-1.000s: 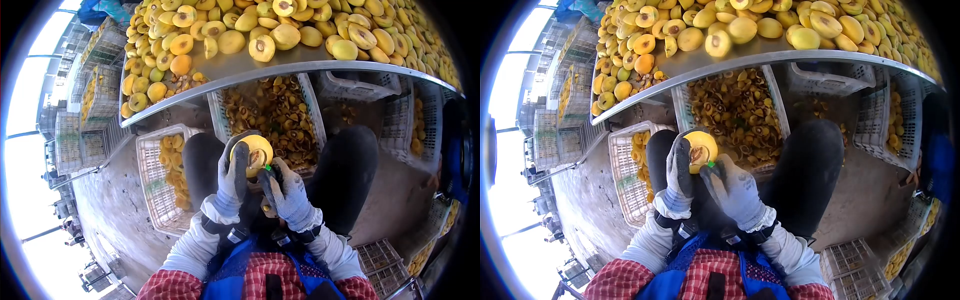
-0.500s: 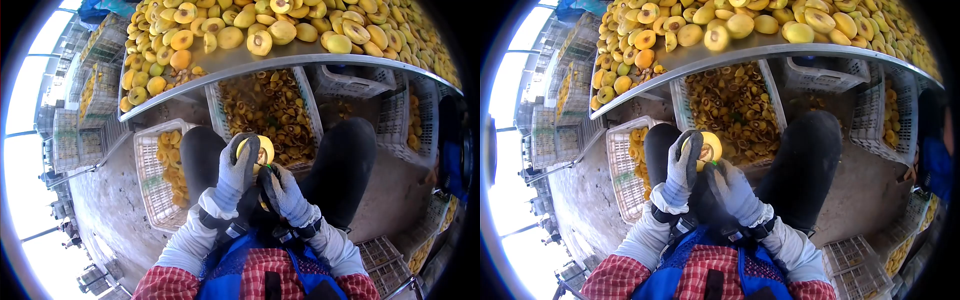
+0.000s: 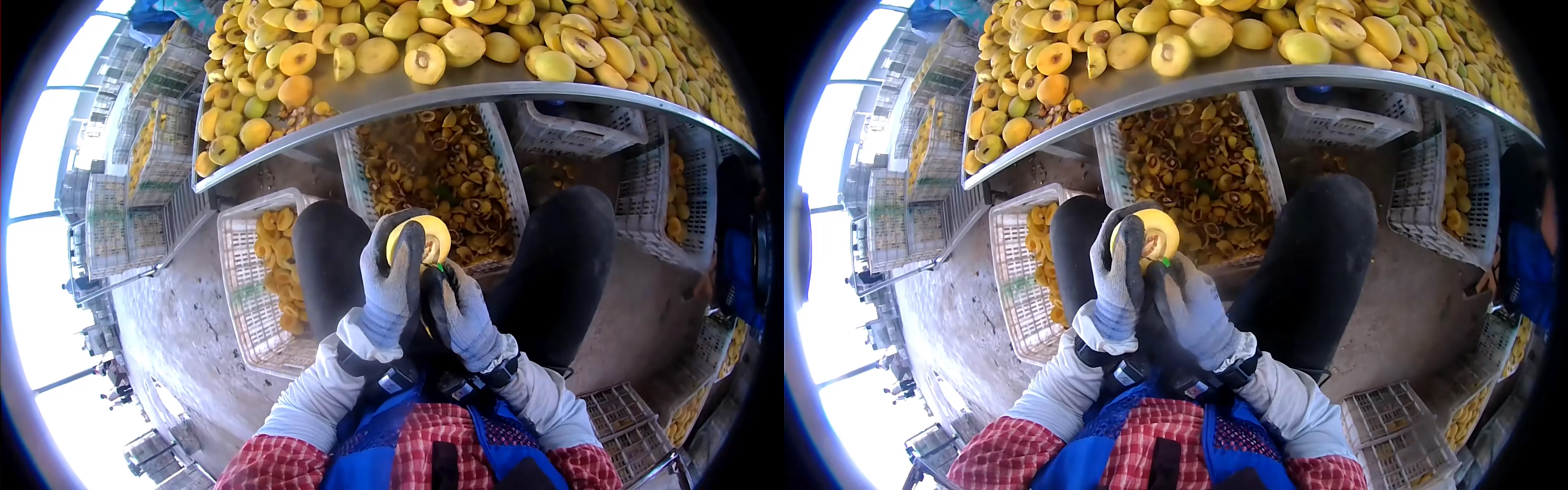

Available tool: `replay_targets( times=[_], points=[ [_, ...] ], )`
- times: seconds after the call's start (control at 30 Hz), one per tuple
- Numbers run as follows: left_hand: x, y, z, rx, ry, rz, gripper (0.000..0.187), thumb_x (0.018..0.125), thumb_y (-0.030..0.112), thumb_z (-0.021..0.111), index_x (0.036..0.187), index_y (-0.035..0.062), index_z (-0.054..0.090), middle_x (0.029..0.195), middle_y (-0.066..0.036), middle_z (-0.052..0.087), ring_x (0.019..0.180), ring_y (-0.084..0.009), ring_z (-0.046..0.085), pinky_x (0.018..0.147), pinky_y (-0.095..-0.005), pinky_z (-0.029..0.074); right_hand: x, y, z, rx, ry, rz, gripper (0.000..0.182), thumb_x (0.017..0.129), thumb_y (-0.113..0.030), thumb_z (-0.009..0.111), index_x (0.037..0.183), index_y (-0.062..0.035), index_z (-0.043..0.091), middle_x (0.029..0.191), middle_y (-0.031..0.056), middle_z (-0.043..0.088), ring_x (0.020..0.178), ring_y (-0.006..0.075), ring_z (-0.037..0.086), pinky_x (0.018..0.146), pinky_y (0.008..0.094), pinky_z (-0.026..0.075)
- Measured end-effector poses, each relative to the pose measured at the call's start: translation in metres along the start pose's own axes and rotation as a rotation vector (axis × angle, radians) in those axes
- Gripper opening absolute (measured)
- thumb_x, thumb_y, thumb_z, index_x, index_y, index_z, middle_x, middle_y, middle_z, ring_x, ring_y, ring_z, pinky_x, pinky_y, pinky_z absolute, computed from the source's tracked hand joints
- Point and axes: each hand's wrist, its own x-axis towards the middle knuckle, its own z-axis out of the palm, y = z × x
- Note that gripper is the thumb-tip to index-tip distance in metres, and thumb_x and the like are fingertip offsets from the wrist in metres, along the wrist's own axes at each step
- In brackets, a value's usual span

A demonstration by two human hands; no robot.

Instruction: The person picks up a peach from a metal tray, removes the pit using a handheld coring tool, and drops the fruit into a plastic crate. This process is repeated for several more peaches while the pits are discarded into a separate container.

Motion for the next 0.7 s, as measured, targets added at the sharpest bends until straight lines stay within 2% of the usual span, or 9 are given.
replay_targets(
  times=[0.1, 0.2, 0.3, 0.37, 0.43, 0.47, 0.57, 0.63, 0.7],
  points=[
    [0.004, -0.004, -0.005, -0.220, -0.064, -0.214, 0.024, 0.092, 0.016, 0.056, 0.106, -0.0034, 0.058, 0.094, -0.006, 0.061, 0.086, -0.0108, 0.055, 0.077, -0.0257, 0.046, -0.003, 0.006, 0.001, 0.127, -0.038, 0.052, 0.020, 0.094, -0.011, 0.049, 0.104, 0.0056, 0.054, 0.083, 0.0139, 0.063, 0.072, 0.0179, 0.059, 0.064, 0.0313, 0.045],
    [0.004, -0.016, -0.007, -0.203, -0.114, -0.248, 0.022, 0.090, 0.014, 0.057, 0.105, -0.0029, 0.058, 0.091, -0.006, 0.060, 0.084, -0.0108, 0.055, 0.074, -0.0252, 0.046, -0.003, 0.015, -0.003, 0.296, -0.159, 0.368, 0.019, 0.094, -0.012, 0.050, 0.102, 0.0049, 0.055, 0.080, 0.0116, 0.061, 0.072, 0.0175, 0.058, 0.065, 0.0298, 0.045],
    [0.010, -0.027, -0.017, 0.120, -0.326, 0.003, 0.023, 0.091, 0.013, 0.058, 0.106, -0.0038, 0.058, 0.092, -0.008, 0.062, 0.085, -0.0112, 0.058, 0.076, -0.0255, 0.047, -0.003, 0.016, -0.010, 0.366, -0.242, 0.521, 0.020, 0.095, -0.013, 0.049, 0.104, 0.0033, 0.055, 0.081, 0.0082, 0.060, 0.074, 0.0148, 0.057, 0.067, 0.0279, 0.045],
    [0.018, -0.021, -0.020, 0.144, -0.408, -0.050, 0.023, 0.089, 0.018, 0.061, 0.099, -0.0023, 0.059, 0.084, -0.009, 0.060, 0.079, -0.0110, 0.056, 0.072, -0.0255, 0.047, -0.011, 0.030, -0.002, 0.115, -0.194, 0.126, 0.021, 0.098, -0.020, 0.046, 0.094, -0.0019, 0.055, 0.074, 0.0036, 0.057, 0.060, 0.0107, 0.053, 0.053, 0.0236, 0.041],
    [0.025, -0.006, -0.016, -0.131, -0.504, -0.550, 0.027, 0.087, 0.024, 0.064, 0.090, -0.0025, 0.059, 0.076, -0.009, 0.058, 0.072, -0.0102, 0.056, 0.069, -0.0258, 0.046, -0.017, 0.032, 0.002, 0.064, -0.244, 0.036, 0.023, 0.099, -0.024, 0.045, 0.091, -0.0044, 0.055, 0.073, 0.0020, 0.057, 0.055, 0.0089, 0.052, 0.047, 0.0211, 0.040],
    [0.025, -0.003, -0.014, -0.069, -0.529, -0.418, 0.027, 0.087, 0.024, 0.065, 0.093, -0.0024, 0.060, 0.079, -0.009, 0.060, 0.073, -0.0113, 0.057, 0.070, -0.0256, 0.047, -0.021, 0.029, 0.002, 0.137, -0.322, 0.147, 0.023, 0.099, -0.024, 0.044, 0.093, -0.0043, 0.056, 0.075, 0.0026, 0.057, 0.057, 0.0091, 0.053, 0.048, 0.0208, 0.041],
    [0.021, -0.010, -0.009, -0.283, -0.372, -0.360, 0.025, 0.086, 0.021, 0.065, 0.098, -0.0010, 0.061, 0.081, -0.009, 0.062, 0.073, -0.0131, 0.059, 0.071, -0.0257, 0.048, -0.014, 0.000, 0.000, 0.610, -0.293, 0.585, 0.023, 0.099, -0.024, 0.044, 0.098, -0.0038, 0.056, 0.079, 0.0033, 0.059, 0.063, 0.0095, 0.056, 0.054, 0.0199, 0.045],
    [0.022, -0.013, -0.012, -0.318, -0.323, -0.357, 0.024, 0.086, 0.018, 0.065, 0.100, -0.0002, 0.062, 0.083, -0.009, 0.063, 0.075, -0.0137, 0.059, 0.073, -0.0260, 0.048, -0.004, -0.005, 0.004, 0.685, -0.187, 0.595, 0.026, 0.099, -0.027, 0.043, 0.098, -0.0038, 0.056, 0.077, 0.0030, 0.058, 0.061, 0.0098, 0.055, 0.052, 0.0198, 0.044],
    [0.022, -0.006, -0.016, -0.197, -0.281, -0.275, 0.022, 0.087, 0.017, 0.063, 0.100, -0.0005, 0.062, 0.086, -0.009, 0.063, 0.079, -0.0128, 0.059, 0.075, -0.0258, 0.047, -0.006, 0.010, 0.010, 0.431, -0.116, 0.328, 0.032, 0.099, -0.034, 0.043, 0.096, -0.0043, 0.055, 0.070, 0.0023, 0.056, 0.051, 0.0102, 0.051, 0.044, 0.0202, 0.041]
  ],
)
